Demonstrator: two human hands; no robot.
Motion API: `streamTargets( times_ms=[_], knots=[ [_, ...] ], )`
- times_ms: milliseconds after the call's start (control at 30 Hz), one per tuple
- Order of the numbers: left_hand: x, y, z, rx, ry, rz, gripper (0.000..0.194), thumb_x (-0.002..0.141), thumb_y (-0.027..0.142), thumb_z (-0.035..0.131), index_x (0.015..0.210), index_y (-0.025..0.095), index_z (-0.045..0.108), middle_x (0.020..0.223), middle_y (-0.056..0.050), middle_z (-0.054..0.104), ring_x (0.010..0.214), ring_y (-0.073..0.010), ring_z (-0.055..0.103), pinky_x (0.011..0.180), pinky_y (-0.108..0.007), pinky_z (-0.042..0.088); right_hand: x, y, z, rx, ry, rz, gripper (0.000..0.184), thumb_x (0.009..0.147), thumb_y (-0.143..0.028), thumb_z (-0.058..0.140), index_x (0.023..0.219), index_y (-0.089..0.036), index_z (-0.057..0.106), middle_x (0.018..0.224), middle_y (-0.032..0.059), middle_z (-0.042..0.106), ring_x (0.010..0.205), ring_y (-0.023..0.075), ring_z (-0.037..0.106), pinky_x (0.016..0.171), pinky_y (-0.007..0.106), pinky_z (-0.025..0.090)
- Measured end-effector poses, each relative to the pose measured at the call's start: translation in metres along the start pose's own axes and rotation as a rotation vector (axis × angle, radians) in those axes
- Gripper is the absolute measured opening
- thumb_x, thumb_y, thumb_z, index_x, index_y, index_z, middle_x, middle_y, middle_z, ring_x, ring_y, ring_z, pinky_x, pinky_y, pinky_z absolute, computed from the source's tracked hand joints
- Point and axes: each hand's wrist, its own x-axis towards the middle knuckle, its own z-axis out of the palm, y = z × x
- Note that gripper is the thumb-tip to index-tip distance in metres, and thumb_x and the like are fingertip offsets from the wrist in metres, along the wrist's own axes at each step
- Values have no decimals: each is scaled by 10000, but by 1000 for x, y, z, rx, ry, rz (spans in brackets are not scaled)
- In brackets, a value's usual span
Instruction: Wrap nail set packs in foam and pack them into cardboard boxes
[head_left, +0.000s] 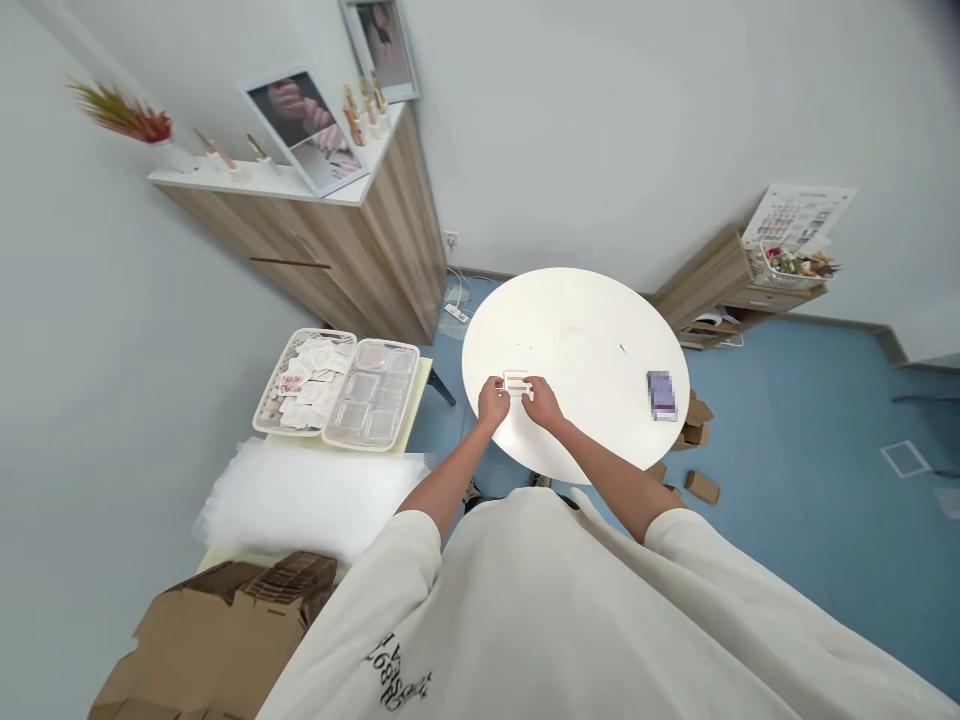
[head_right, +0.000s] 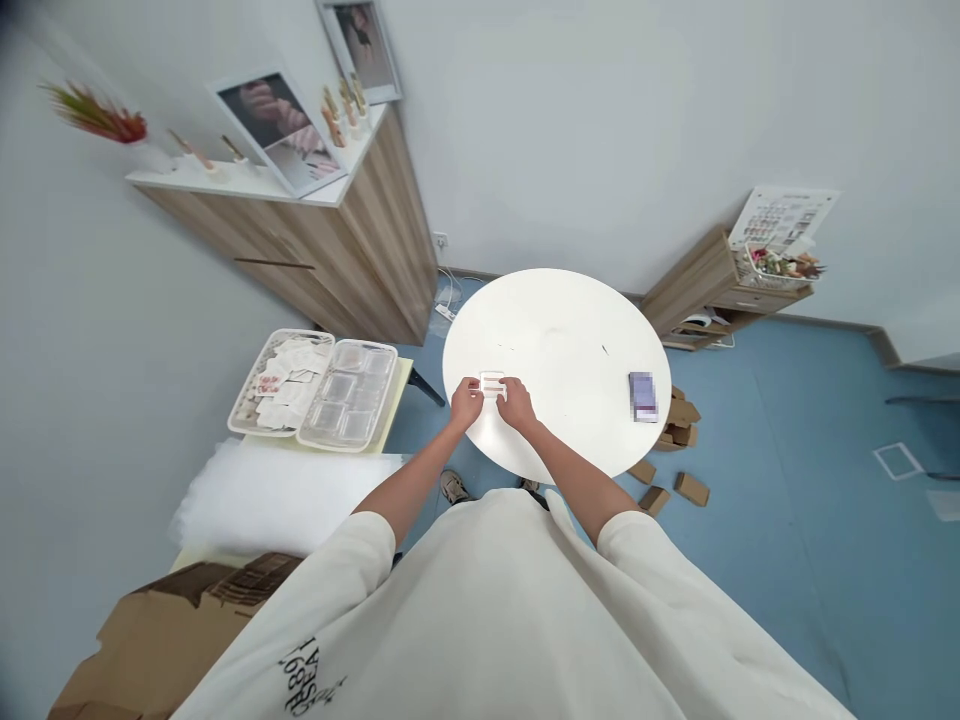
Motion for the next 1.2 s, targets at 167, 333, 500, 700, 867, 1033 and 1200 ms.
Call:
streamTargets(
  times_ms=[167,333,500,700,867,1033,1200],
  knots=[
    [-18,14,77,6,-177,-52,369,832,100,587,1180,223,597,1306,-95,661,1094,-227,675,918,-356,530,-21,75,-33,22,-7,110,406,906,-201,479,1308,-210,535,1360,120,555,1160,252,585,1017,434,478],
    [-28,17,146,32,-313,-88,447,833,137,627,1273,204,580,1386,-119,624,1202,-258,636,971,-376,515,-40,139,-52,47,-56,220,438,902,-193,484,1337,-185,534,1389,137,539,1199,255,575,1039,415,474],
    [-34,13,192,79,-385,-144,491,851,157,631,1336,186,566,1409,-128,608,1242,-260,605,1011,-363,487,-55,182,-61,109,-119,280,479,907,-183,478,1384,-175,523,1425,141,520,1279,256,539,1080,396,458],
    [-37,9,209,108,-406,-163,486,867,185,624,1350,174,575,1461,-134,556,1314,-260,547,1097,-352,414,-61,200,-66,178,-186,309,519,915,-190,480,1432,-153,503,1489,150,472,1343,261,497,1130,398,424],
    [-38,4,199,99,-402,-155,485,859,164,603,1341,194,564,1441,-125,566,1299,-263,555,1076,-373,434,-68,203,-71,165,-192,353,517,929,-203,472,1444,-159,492,1495,140,482,1356,256,488,1146,395,409],
    [-46,0,192,93,-383,-176,487,839,134,586,1321,196,554,1397,-125,598,1301,-268,554,1050,-389,453,-86,205,-73,109,-230,354,553,918,-207,491,1470,-180,462,1527,111,467,1375,263,465,1155,412,396],
    [-50,5,202,56,-382,-148,562,797,103,594,1346,205,531,1388,-114,601,1313,-282,535,1049,-408,456,-89,198,-67,129,-225,362,599,911,-216,506,1502,-204,413,1553,100,436,1400,264,434,1149,426,402]
  ],
)
